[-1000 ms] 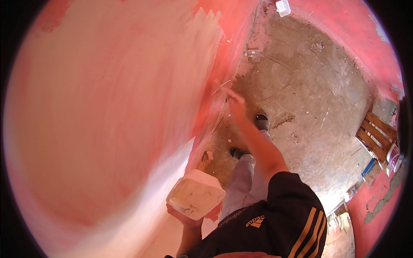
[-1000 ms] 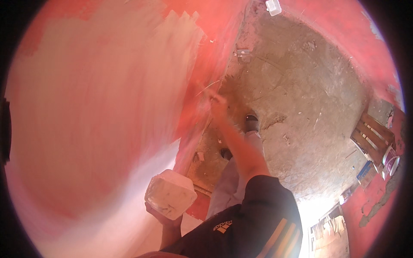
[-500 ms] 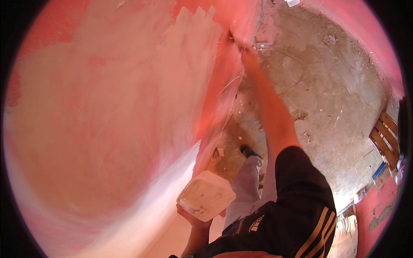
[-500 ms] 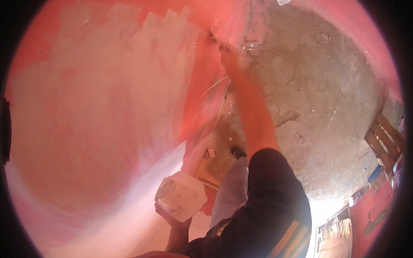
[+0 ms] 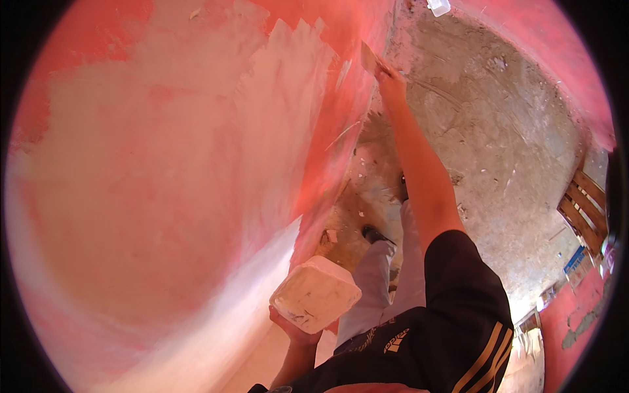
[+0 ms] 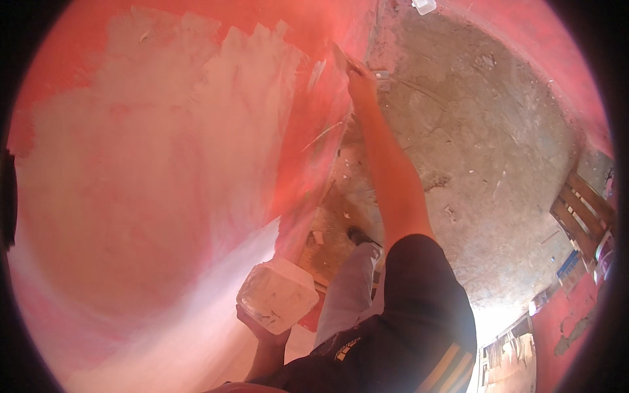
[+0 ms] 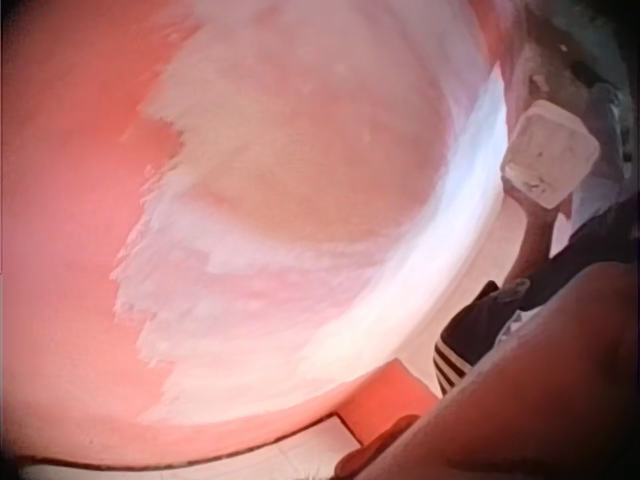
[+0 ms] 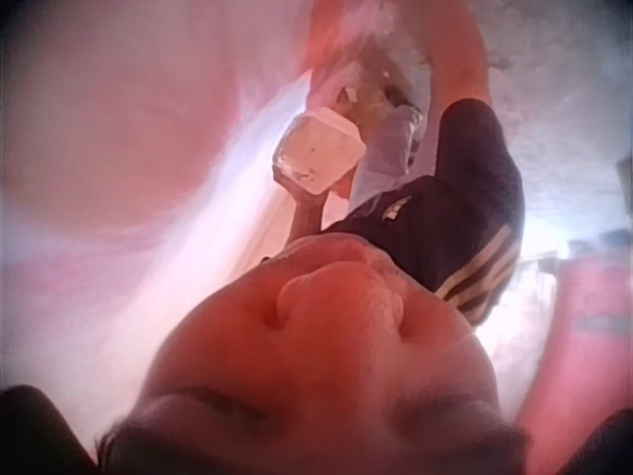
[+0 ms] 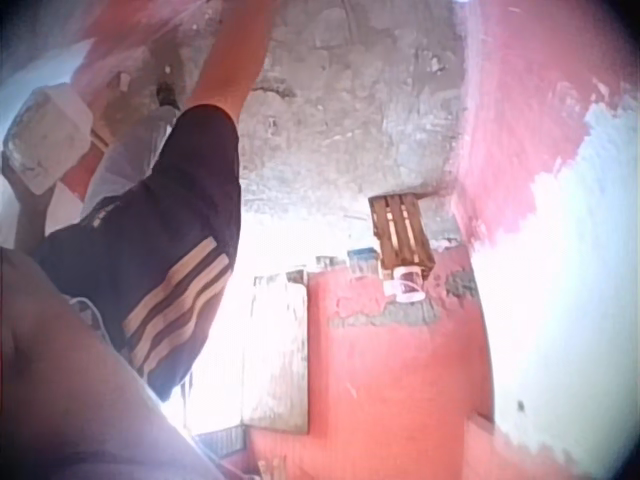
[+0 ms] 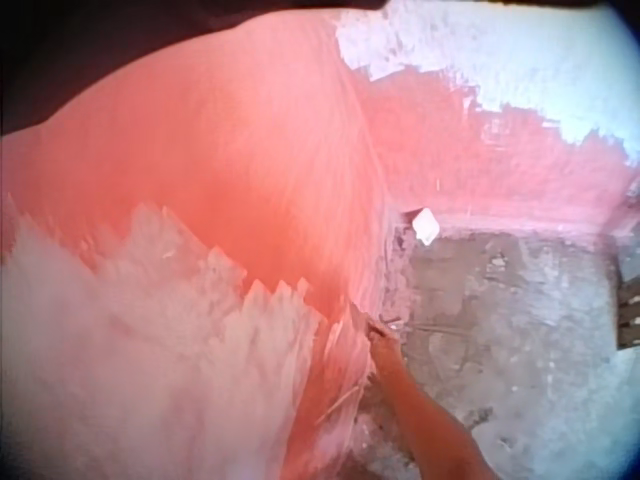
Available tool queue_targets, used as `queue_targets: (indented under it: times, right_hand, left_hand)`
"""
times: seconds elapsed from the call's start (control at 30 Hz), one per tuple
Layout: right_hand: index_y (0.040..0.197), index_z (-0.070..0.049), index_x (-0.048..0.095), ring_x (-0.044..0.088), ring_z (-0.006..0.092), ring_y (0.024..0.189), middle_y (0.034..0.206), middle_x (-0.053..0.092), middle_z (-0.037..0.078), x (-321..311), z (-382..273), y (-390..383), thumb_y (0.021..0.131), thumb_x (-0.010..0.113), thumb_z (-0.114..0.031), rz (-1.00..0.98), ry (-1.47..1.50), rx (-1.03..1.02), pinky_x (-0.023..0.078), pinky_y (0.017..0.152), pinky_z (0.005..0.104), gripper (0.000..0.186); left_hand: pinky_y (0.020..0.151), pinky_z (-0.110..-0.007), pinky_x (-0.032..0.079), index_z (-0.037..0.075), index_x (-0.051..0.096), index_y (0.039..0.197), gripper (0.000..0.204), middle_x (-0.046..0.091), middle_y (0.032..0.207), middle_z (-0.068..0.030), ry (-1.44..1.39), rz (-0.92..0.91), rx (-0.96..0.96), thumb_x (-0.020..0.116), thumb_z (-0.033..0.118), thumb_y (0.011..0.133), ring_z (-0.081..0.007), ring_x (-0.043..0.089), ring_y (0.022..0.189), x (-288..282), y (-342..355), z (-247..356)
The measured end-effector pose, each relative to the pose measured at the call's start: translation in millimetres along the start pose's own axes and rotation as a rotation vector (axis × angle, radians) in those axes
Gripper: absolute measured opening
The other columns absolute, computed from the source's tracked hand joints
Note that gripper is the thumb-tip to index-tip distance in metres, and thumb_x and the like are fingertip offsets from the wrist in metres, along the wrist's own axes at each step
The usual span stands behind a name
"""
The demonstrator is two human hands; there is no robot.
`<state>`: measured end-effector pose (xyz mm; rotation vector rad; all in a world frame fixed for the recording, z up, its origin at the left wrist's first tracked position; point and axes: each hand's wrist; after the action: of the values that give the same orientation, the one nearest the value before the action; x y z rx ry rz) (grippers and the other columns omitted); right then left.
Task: The person applies a white substance from a container onto a red-painted wall using a plastering tool, smoothing it over the surface in multiple strokes.
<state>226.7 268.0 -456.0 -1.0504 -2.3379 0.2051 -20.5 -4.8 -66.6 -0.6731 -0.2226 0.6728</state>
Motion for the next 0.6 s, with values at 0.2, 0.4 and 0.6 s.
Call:
queue_targets:
  times: [0.2,0.4,0.6]
  right_hand:
    - [0.121,-0.005,0.067,0.059,0.0114,0.098,0.107,0.064,0.002,29,45,-126,0.088,0.051,0.011,-0.318,-0.028,0.009,0.049,0.082,0.0251,0.04]
    - [0.128,-0.005,0.063,0.057,0.0118,0.098,0.107,0.064,0.001,-24,45,-183,0.087,0.046,0.01,-0.422,-0.31,0.0,0.048,0.084,0.0266,0.047]
    - [0.111,-0.002,0.069,0.056,0.0104,0.079,0.086,0.062,0.001,30,-19,-6,0.092,0.051,0.002,-0.03,-0.252,-0.274,0.047,0.071,0.0256,0.027]
  left_hand:
    - [0.093,-0.039,0.048,-0.002,0.042,0.133,0.089,0.056,0.124,-0.0143,0.383,-0.176,0.111,0.089,0.024,0.063,-0.0226,0.058,0.111,-5,4,-1]
    - [0.094,-0.039,0.049,-0.002,0.041,0.134,0.085,0.056,0.126,-0.0144,-0.119,-0.119,-0.073,0.087,0.024,0.068,-0.0222,0.058,0.113,-14,4,5]
    - [0.093,-0.038,0.05,-0.001,0.039,0.137,0.084,0.054,0.129,-0.0133,-0.162,-0.159,-0.185,0.085,0.021,0.071,-0.0224,0.056,0.115,-20,6,8]
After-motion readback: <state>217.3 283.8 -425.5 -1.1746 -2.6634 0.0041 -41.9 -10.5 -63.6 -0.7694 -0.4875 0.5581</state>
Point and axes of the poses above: each hand's wrist, its own y-axis towards the middle knuckle, its own x-axis out of the palm, z = x × y
